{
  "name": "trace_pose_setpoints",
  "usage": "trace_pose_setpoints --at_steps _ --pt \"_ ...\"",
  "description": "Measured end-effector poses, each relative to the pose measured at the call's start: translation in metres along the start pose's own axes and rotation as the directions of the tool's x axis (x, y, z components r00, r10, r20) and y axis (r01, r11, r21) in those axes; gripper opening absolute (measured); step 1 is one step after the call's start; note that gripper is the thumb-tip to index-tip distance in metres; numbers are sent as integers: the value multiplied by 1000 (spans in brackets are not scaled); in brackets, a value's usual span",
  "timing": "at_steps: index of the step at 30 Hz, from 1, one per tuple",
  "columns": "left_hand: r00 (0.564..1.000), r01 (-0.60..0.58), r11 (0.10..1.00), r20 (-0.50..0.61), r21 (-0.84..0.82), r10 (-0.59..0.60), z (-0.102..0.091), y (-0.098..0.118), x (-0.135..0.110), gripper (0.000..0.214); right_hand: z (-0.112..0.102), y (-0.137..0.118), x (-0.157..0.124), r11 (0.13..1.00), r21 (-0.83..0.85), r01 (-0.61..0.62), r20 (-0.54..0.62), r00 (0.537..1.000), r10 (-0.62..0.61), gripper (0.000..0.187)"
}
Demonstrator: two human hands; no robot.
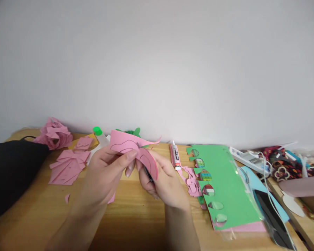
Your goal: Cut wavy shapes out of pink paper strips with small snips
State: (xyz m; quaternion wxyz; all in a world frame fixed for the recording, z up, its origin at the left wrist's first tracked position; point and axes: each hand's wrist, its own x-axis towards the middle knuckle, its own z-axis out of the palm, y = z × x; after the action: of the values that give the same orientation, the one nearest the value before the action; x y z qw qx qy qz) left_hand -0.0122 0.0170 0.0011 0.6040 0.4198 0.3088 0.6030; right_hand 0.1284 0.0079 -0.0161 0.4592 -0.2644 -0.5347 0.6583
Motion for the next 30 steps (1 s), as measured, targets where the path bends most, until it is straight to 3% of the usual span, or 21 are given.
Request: trace_pose_setpoints --at_steps 19,30 --pt "1000 14 999 -22 -40 -15 2 -2 0 26 -1 1 -1 1000 5 -18 -21 1000 18 33" --pt "1000 5 998 -11 -63 -6 4 -2 -1 23 -1 1 -2 1000 18 -23 -60 998 24 38"
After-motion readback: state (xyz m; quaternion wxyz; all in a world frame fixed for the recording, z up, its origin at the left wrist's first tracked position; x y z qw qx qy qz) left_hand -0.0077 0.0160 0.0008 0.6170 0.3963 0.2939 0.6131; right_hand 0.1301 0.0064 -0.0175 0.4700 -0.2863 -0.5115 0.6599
